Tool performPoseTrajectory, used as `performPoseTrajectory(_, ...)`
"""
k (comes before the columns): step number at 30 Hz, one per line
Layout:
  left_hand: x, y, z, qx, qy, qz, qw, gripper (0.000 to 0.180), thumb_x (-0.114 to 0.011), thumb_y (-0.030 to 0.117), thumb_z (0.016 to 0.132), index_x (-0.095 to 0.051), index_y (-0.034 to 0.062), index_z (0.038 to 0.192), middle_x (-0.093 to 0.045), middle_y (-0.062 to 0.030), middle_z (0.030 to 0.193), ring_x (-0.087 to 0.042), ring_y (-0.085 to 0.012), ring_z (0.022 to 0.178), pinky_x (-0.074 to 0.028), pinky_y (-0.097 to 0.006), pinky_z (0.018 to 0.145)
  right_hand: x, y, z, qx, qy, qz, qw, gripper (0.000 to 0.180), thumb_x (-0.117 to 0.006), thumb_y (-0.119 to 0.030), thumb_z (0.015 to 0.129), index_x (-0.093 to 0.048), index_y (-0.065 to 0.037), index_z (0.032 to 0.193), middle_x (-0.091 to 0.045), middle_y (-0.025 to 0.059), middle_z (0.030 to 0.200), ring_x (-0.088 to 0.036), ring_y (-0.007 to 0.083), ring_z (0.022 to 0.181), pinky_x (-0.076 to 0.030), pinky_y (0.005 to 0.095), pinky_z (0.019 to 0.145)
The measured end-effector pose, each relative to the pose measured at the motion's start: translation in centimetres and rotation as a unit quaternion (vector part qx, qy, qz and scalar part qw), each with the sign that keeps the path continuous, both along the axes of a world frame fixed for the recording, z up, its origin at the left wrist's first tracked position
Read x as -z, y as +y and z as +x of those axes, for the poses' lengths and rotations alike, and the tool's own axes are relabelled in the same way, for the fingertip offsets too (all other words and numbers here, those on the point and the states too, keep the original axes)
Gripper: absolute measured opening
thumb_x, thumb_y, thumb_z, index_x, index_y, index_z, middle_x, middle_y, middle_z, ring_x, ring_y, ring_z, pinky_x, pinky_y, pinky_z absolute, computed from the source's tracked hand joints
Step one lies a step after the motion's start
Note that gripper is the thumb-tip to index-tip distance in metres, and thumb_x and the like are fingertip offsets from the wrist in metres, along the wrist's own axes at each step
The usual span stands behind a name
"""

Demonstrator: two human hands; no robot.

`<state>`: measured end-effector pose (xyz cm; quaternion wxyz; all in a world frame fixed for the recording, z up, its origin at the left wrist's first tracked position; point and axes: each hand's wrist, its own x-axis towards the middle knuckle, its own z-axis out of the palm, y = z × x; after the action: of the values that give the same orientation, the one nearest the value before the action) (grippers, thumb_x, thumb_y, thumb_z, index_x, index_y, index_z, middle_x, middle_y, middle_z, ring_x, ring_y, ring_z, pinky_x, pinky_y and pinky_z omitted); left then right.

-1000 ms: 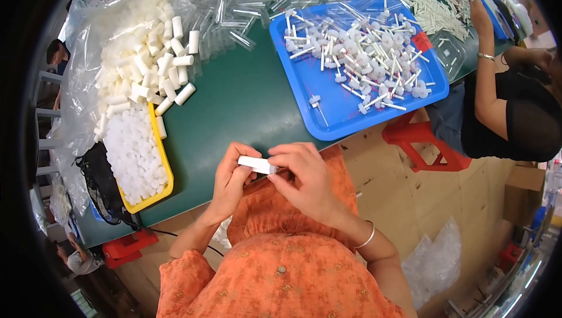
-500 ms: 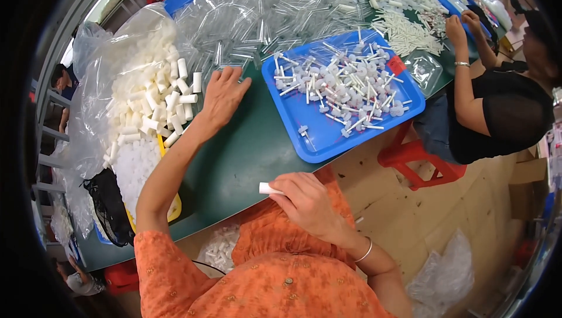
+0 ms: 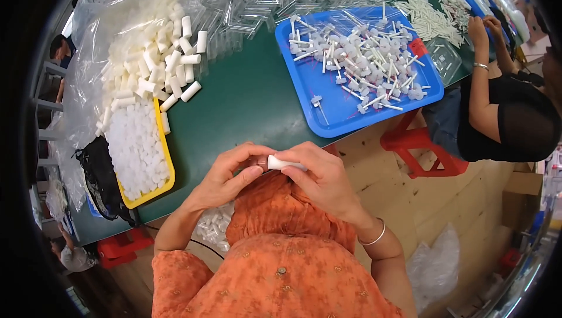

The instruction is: Manually assemble small plastic and foam parts into a single component at a factory workbench.

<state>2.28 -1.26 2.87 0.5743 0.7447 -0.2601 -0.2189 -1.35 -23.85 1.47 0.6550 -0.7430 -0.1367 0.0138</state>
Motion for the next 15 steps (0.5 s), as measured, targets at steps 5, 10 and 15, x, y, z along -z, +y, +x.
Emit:
performPoseTrajectory(5,-0.6,0.4,-0.9,0.011,-0.008,0.055,0.998,0.03,-0.06,0.009,0.093,-0.058,0.0015,0.122,-0.061,-0.008,0.1,-0.058,-0.0192,0.083,-0.047,-0.031,0.074,-0.4,0.3,-0.1,-0.027,-0.074,-0.15,0.986,0.02,-0.069,0.0,0.084,-0.068,-0.001,0.104,-0.067,0.01,0.095,-0.065,0.0214,0.083,-0.051,0.0332,0.068)
performPoseTrajectory(10,-1.1,0.3,-1.3,-0.003,-0.01,0.105,0.994,0.028,-0.06,0.009,0.093,-0.06,0.0005,0.12,-0.065,-0.0089,0.097,-0.059,-0.0188,0.081,-0.048,-0.03,0.072,-1.0,1.2,0.7,-0.068,-0.124,-0.199,0.97,0.026,-0.071,0.0,0.082,-0.064,-0.001,0.107,-0.067,0.0089,0.091,-0.066,0.0224,0.082,-0.051,0.0317,0.067)
performPoseTrajectory(15,-1.2,1.0,-1.9,-0.024,0.025,0.078,0.996,0.023,-0.059,0.013,0.097,-0.063,-0.0006,0.115,-0.069,-0.0113,0.099,-0.064,-0.0173,0.09,-0.051,-0.03,0.08,-1.1,-0.3,0.2,-0.049,0.076,-0.058,0.994,0.031,-0.069,0.002,0.084,-0.057,0.0,0.113,-0.068,0.0066,0.093,-0.067,0.0153,0.082,-0.054,0.0279,0.07)
